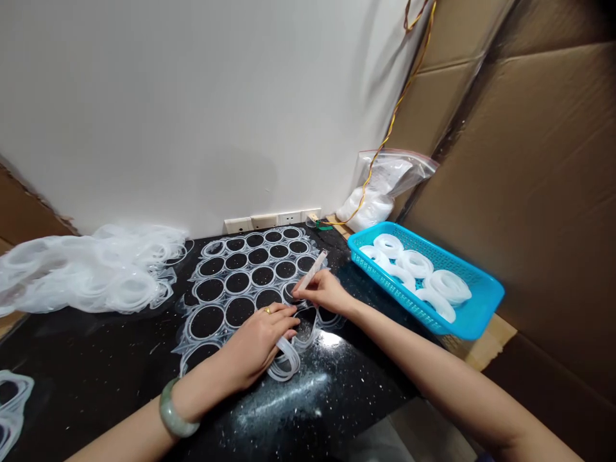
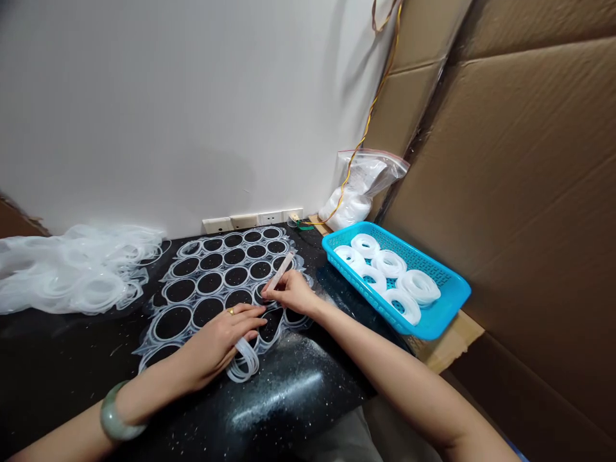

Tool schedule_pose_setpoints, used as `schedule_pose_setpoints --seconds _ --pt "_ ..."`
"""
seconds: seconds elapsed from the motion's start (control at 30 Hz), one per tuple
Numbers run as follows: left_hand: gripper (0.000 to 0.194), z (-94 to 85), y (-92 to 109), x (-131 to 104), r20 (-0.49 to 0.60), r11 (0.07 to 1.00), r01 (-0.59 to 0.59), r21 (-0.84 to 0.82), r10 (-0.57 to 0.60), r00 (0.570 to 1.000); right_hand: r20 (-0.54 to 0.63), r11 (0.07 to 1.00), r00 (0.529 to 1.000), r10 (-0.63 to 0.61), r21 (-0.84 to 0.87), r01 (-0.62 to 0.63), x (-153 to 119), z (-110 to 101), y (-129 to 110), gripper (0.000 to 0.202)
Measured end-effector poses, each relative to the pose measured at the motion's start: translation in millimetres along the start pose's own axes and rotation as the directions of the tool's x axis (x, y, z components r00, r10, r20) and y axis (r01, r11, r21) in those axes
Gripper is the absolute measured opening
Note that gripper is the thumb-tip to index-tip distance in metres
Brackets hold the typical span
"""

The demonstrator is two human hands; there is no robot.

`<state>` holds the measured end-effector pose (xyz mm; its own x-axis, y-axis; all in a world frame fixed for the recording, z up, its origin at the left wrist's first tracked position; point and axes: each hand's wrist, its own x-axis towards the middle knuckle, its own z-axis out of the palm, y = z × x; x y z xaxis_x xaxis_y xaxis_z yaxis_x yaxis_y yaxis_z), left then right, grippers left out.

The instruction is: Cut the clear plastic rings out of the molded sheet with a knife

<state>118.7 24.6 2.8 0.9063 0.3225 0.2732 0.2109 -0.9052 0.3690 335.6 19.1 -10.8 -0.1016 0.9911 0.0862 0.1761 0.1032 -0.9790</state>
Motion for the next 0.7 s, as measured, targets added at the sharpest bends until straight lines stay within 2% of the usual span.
schedule_pose_setpoints --seconds 0.37,0.57,0.7 --pt "0.032 5.2 2.4 -4.5 0.019 0.999 0.025 0.028 -0.026 0.999 0.045 0.992 0.996 -0.076 -0.096 0.080 -3.3 -0.1 1.8 0.020" --pt "0.031 4.3 3.6 -2.9 -0.008 1.000 0.020 0.009 -0.020 1.000 0.048 0.965 0.991 -0.121 -0.227 0.129 -6.0 -0.1 0.5 0.017" --pt "0.031 3.2 4.5 -1.2 0.000 0.999 0.030 0.016 -0.030 1.000 0.100 0.889 0.968 -0.232 -0.383 0.252 -10.3 1.1 -3.2 0.010"
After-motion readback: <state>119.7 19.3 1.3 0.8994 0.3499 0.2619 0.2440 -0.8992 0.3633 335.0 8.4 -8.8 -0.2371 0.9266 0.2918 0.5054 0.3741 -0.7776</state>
